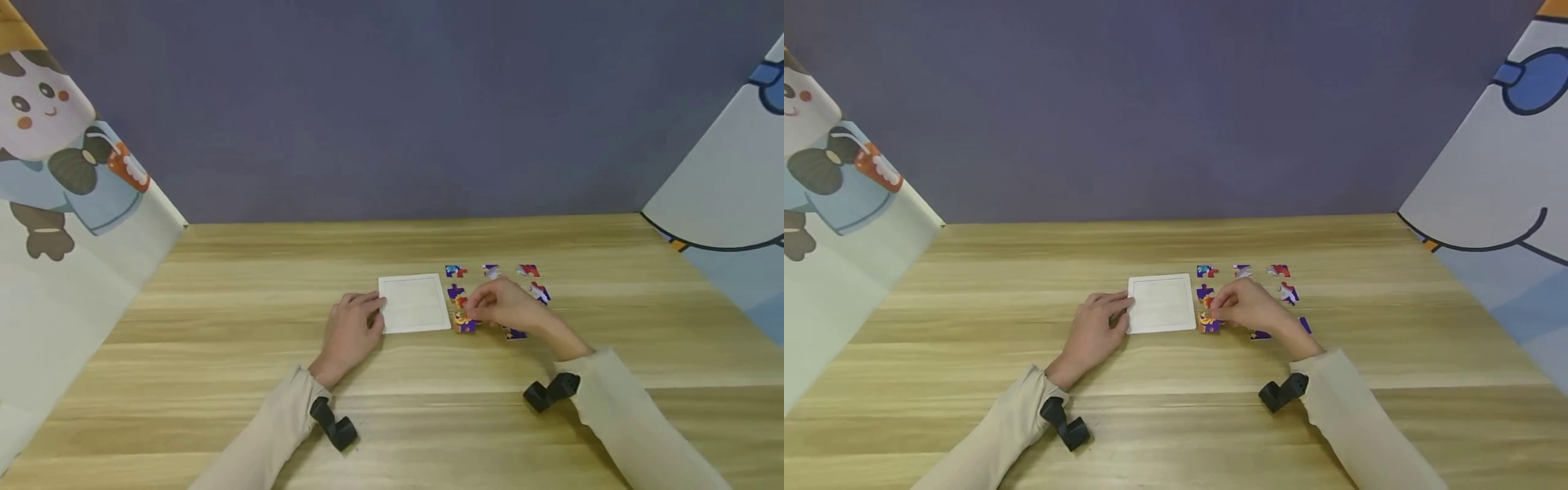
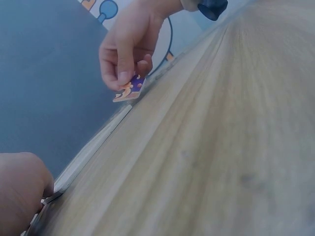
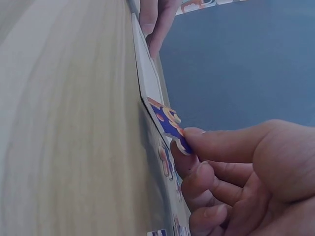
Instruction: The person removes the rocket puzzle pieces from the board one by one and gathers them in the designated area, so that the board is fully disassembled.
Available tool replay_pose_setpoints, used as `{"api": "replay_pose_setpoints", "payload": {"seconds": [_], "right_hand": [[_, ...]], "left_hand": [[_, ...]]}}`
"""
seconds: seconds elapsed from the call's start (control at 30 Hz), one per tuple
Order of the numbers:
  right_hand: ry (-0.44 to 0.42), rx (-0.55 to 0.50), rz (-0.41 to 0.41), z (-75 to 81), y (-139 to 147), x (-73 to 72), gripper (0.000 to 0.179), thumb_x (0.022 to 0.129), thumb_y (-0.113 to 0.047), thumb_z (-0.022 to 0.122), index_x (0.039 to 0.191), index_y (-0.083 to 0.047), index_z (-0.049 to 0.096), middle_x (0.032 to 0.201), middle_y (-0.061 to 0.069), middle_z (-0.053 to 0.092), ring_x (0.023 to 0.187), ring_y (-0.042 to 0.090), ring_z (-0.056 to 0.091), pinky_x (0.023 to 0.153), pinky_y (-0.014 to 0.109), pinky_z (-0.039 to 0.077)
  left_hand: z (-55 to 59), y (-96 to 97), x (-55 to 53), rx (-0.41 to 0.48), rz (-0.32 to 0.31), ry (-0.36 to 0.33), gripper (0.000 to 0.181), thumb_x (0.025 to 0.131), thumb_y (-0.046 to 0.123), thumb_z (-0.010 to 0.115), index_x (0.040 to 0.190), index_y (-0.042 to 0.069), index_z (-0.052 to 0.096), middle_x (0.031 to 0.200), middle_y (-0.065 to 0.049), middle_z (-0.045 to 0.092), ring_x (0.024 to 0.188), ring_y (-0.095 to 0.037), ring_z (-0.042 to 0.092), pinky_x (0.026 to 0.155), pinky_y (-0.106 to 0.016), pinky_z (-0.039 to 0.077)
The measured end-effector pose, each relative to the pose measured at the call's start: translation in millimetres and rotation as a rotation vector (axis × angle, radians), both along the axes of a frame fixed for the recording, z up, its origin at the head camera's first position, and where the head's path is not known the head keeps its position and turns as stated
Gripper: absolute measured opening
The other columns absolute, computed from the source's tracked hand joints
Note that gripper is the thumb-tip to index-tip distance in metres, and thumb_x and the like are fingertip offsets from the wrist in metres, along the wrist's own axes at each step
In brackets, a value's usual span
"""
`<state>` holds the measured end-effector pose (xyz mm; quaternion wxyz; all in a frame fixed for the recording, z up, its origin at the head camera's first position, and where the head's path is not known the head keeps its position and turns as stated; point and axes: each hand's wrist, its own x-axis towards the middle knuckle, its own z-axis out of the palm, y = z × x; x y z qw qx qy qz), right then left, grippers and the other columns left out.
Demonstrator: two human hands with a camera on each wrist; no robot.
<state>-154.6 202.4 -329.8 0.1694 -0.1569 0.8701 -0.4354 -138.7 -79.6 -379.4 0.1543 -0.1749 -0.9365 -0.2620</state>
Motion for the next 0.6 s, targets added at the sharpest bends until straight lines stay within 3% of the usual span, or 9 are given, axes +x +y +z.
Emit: {"api": "replay_pose_setpoints", "payload": {"seconds": [0.6], "right_hand": [[-0.005, 0.089, 0.015, -2.9, -4.0, -0.9, 0.007, 0.088, -0.005, 0.064, 0.090, 0.001, 0.068, 0.078, 0.006, 0.066, 0.062, 0.012, 0.053, 0.053, 0.023, 0.046]], "left_hand": [[1.2, -0.1, -1.5, -0.017, 0.001, 0.010, 0.028, 0.087, 0.012, 0.060, 0.112, 0.009, 0.071, 0.122, -0.009, 0.066, 0.111, -0.030, 0.058, 0.088, -0.046, 0.046]]}}
